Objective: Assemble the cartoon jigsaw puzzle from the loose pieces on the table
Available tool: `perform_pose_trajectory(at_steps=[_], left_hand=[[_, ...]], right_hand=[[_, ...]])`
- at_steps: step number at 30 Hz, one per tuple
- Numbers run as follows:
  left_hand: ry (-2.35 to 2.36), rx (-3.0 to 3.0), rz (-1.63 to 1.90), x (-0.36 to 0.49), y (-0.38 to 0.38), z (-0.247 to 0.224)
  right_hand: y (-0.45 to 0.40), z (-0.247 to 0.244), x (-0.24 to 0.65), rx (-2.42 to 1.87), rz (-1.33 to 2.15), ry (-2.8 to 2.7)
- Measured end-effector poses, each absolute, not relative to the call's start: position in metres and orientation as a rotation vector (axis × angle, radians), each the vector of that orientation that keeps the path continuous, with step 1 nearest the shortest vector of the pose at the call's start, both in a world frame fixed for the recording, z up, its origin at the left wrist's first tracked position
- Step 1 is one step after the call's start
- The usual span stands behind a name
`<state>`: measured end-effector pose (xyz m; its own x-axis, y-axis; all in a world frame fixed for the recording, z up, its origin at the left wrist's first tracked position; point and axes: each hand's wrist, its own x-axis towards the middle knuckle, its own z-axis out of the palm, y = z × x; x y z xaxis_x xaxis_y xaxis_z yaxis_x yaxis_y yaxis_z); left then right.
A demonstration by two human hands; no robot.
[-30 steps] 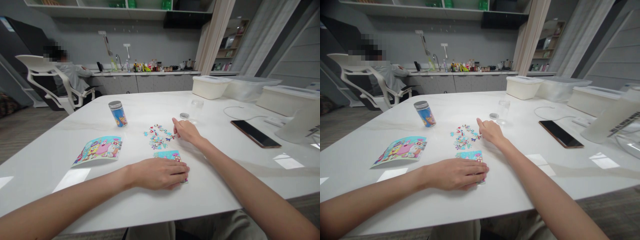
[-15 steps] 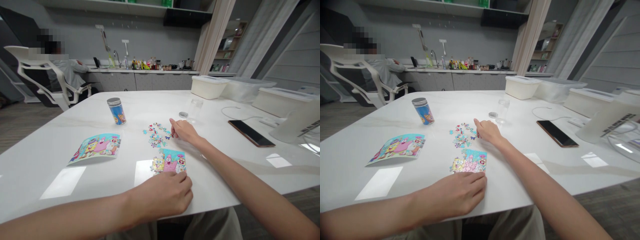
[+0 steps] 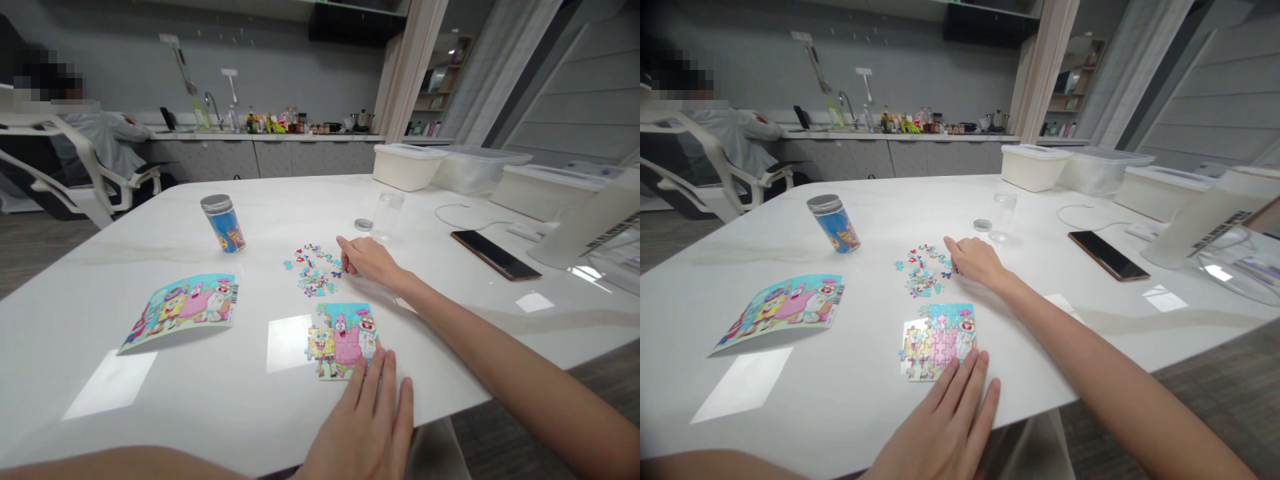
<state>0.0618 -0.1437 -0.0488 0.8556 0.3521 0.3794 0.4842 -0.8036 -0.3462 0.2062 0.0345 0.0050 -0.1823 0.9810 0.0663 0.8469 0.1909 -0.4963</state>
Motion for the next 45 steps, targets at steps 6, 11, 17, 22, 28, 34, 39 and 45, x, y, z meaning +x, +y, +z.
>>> perform_pose_trajectory(at_steps=[6, 11, 17, 22, 28, 34, 39, 45], left_hand=[[-0.522, -2.481, -0.543, 0.06, -0.145, -0.043], [-0.539, -2.479, -0.492, 0.06, -0.147, -0.042], [-0.533, -2.569, -0.379, 0.058, -0.141, -0.033], [-0.61, -2.55, -0.34, 0.057, -0.141, -0.033], [-0.78, -2.458, -0.291, 0.057, -0.144, -0.035], [-0.752, -2.43, -0.273, 0.057, -0.145, -0.032], [-0.751, -2.465, -0.26, 0.057, -0.144, -0.034], [-0.791, -2.741, -0.309, 0.053, -0.132, -0.026]], right_hand=[[0.031, 0.008, 0.201, -1.721, 0.49, -2.14], [0.027, 0.009, 0.2, -1.715, 0.496, -2.144], [0.024, 0.007, 0.197, -1.7, 0.48, -2.193], [0.023, 0.008, 0.195, -1.696, 0.419, -2.193], [0.026, 0.002, 0.197, -1.634, 0.269, -2.254], [0.027, -0.002, 0.197, -1.588, 0.239, -2.298], [0.028, -0.003, 0.197, -1.552, 0.231, -2.329], [0.028, -0.007, 0.198, -1.488, 0.292, -2.297]])
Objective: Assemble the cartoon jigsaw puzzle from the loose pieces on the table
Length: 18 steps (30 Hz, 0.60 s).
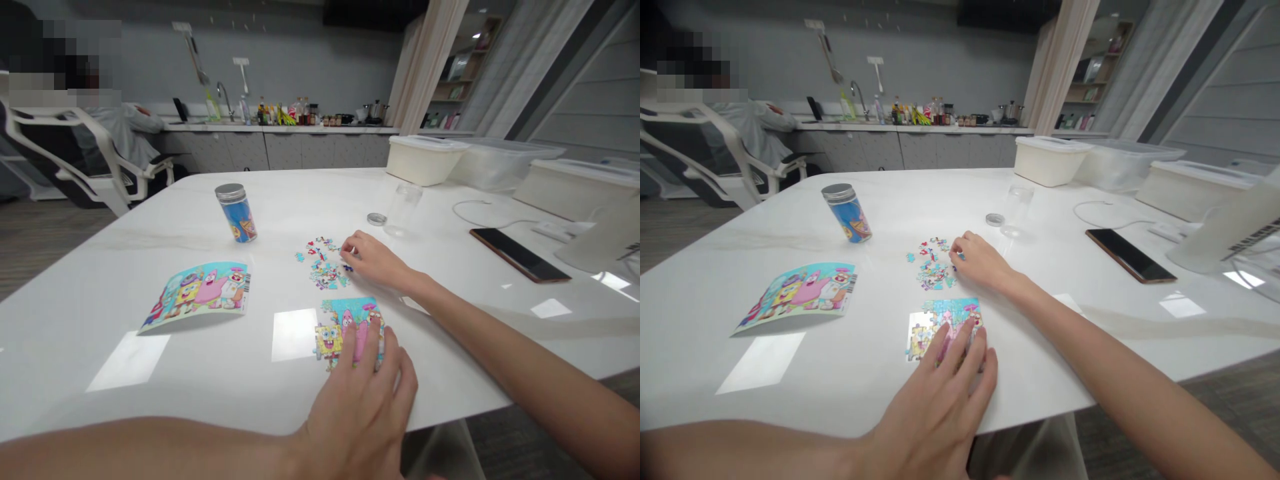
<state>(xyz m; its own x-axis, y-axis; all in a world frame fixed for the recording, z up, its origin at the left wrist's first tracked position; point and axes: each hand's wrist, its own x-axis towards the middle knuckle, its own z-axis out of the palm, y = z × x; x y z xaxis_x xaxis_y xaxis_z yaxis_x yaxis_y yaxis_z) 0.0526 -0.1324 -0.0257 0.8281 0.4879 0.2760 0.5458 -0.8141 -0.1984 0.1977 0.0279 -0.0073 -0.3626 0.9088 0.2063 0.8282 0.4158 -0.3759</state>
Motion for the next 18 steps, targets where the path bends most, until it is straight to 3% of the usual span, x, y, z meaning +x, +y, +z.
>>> perform_pose_trajectory(at_steps=[9, 18], left_hand=[[-0.885, -3.11, -0.241, 0.052, -0.118, -0.024], [-0.918, -3.113, -0.276, 0.053, -0.12, -0.024]], right_hand=[[0.028, -0.01, 0.201, -1.383, 0.248, -2.363], [0.018, -0.004, 0.195, -0.853, 0.434, -2.606]])
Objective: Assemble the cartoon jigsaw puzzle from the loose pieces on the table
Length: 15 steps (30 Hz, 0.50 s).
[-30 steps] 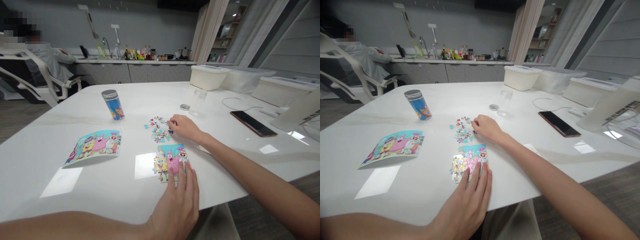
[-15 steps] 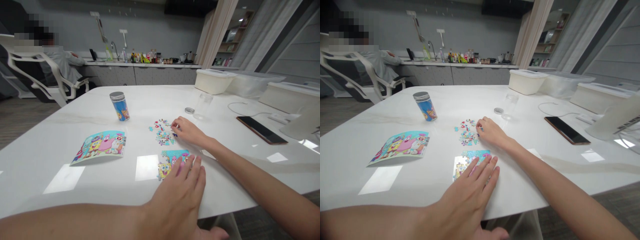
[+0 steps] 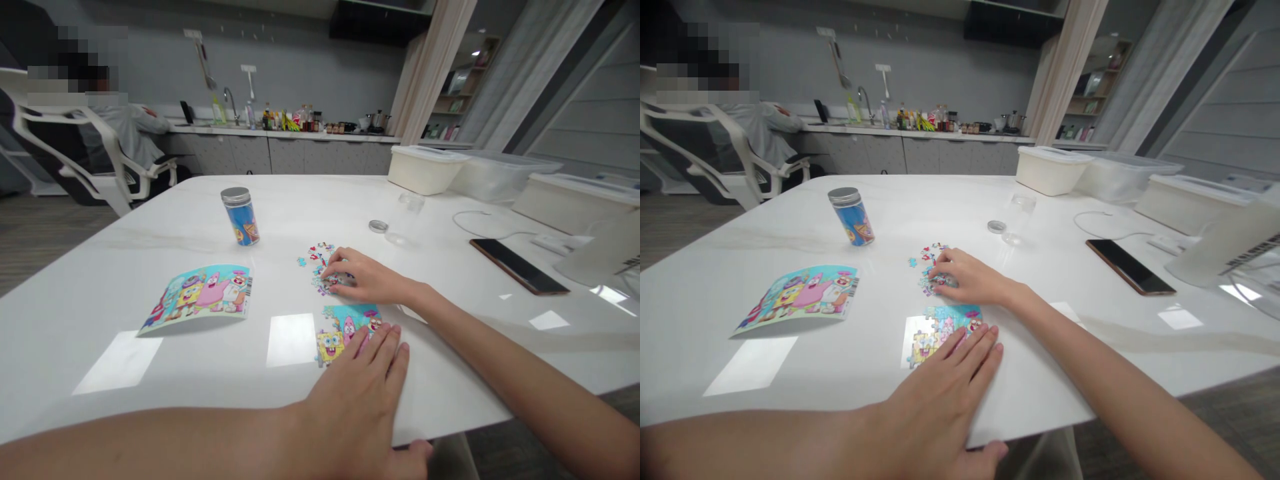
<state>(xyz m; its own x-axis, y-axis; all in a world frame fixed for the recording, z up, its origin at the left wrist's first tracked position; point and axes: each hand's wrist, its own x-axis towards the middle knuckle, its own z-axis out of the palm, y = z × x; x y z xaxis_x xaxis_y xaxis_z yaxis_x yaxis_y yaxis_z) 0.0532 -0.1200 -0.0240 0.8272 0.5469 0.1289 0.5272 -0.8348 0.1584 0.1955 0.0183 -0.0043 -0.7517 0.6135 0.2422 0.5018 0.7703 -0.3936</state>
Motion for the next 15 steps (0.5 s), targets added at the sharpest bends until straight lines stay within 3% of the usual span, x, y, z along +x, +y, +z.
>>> perform_pose_trajectory(at_steps=[15], left_hand=[[0.879, 2.902, 0.335, 0.0526, -0.1214, -0.0246]], right_hand=[[0.016, -0.0037, 0.1929, -0.8, 0.505, -2.651]])
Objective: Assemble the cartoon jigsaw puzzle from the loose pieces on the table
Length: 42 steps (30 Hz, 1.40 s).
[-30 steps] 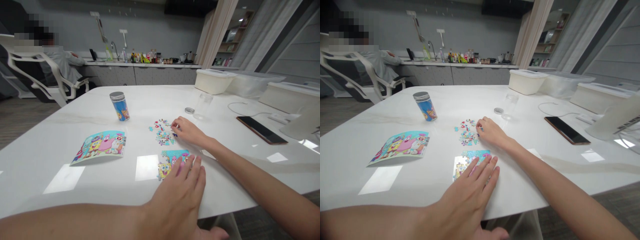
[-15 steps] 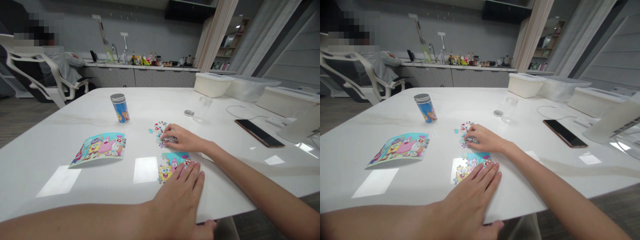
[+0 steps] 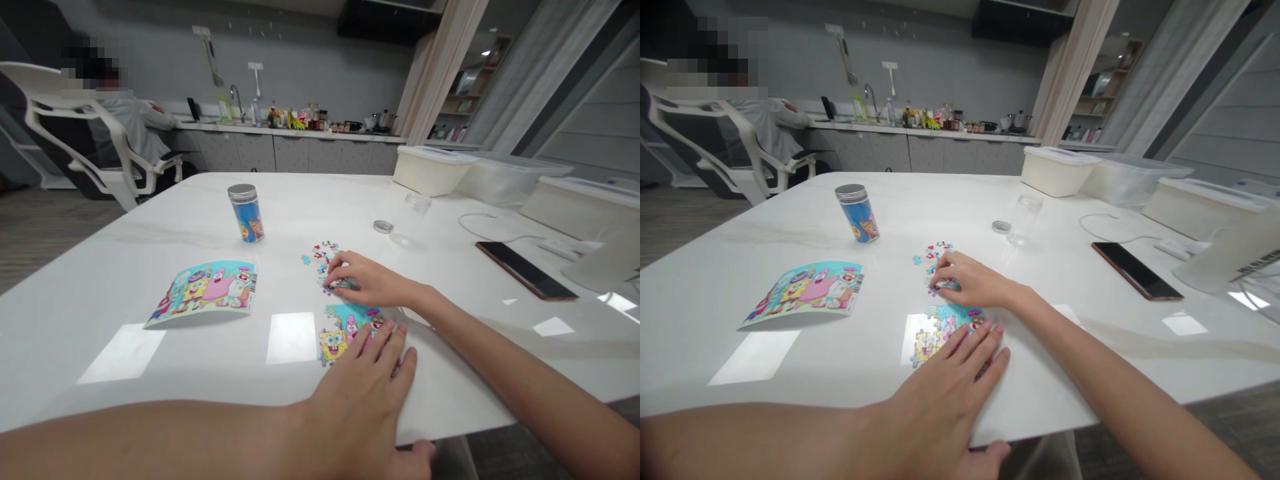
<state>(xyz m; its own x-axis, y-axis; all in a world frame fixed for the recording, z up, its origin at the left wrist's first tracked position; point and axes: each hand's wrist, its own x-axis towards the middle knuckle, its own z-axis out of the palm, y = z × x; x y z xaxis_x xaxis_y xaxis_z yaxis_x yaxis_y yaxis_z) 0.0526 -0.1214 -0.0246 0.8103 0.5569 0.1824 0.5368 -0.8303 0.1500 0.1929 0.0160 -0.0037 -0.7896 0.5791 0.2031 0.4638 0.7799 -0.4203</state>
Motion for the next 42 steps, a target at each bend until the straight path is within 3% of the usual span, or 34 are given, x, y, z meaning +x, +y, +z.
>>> perform_pose_trajectory(at_steps=[23, 42], left_hand=[[0.877, 3.057, 0.388, 0.0536, -0.1237, -0.0272], [0.898, 3.097, 0.397, 0.0542, -0.126, -0.0279]], right_hand=[[0.0148, -0.0056, 0.1898, -0.818, 0.471, -2.574], [0.014, -0.0044, 0.186, -0.836, 0.77, -2.444]])
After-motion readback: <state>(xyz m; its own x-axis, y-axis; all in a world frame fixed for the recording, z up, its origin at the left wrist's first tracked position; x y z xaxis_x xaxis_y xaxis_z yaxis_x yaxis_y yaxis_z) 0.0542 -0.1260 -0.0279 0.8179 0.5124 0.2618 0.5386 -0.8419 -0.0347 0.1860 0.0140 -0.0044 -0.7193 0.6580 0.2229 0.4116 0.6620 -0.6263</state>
